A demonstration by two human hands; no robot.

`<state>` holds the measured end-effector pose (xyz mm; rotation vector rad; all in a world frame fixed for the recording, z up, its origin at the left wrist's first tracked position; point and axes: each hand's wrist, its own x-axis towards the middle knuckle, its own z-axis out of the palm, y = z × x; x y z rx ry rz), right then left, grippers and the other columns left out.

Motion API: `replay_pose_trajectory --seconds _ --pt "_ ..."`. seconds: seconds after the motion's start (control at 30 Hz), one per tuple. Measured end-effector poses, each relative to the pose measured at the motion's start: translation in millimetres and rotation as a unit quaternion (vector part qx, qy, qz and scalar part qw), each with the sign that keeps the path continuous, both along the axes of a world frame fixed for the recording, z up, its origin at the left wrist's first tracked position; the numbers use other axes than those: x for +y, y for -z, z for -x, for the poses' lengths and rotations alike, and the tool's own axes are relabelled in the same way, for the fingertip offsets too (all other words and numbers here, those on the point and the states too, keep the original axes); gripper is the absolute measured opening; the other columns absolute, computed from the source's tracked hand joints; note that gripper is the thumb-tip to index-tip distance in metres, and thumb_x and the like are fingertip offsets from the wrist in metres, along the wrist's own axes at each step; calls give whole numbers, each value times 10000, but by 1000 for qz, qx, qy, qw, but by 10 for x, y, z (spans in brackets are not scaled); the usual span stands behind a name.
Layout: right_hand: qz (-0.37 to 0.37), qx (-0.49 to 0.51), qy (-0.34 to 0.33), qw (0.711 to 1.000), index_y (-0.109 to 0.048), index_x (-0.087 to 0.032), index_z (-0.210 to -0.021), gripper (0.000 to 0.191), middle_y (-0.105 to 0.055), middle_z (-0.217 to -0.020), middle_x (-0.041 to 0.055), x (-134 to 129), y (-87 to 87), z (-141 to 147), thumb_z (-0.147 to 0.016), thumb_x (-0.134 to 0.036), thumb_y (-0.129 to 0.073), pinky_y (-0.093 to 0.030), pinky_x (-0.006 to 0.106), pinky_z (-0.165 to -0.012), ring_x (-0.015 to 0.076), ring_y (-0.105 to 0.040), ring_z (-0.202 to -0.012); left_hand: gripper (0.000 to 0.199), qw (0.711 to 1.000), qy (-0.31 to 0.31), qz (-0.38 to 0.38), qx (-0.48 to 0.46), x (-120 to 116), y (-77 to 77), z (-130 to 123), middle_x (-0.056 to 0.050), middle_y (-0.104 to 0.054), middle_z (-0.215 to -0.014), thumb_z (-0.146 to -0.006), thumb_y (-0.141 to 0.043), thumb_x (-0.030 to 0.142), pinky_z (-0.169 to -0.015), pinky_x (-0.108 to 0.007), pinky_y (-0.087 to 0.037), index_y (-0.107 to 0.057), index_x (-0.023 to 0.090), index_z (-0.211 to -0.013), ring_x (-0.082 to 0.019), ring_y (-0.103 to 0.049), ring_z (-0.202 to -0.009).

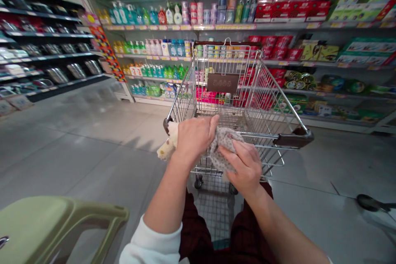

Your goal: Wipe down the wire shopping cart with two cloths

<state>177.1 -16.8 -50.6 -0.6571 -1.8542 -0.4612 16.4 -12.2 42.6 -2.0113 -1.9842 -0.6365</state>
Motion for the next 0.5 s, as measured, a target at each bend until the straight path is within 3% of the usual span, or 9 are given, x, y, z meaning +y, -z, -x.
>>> replay_pose_trajectory --seconds 0.1,0.33,0.5 --pt "-2 -4 16 1000 -732 -245 -1029 352 -693 -1144 59 54 -104 119 -780 -75 -550 -435 348 -964 194 -615 -1046 709 1000 1 7 2 -16 -14 17 -91 -742 -795 -989 -104 550 -627 -333 -378 -734 242 -883 -254 -680 -738" --pt "47 -49 63 996 -734 -264 -980 301 -725 -1074 8 12 93 167 -776 -91 -596 -348 354 -970 162 -600 -950 648 1000 -23 -2 -5 -23 8 -21 -90 -741 -802 -991 -167 535 -629 -317 -364 -727 236 -864 -235 -665 -727" --pt "42 -39 42 997 -746 -268 -981 333 -717 -1083 16 -13 -163 30 -774 -72 -575 -400 330 -918 172 -610 -986 610 999 -35 -8 -6 -20 34 -38 -92 -735 -800 -995 -195 499 -628 -311 -353 -719 219 -858 -224 -656 -716"
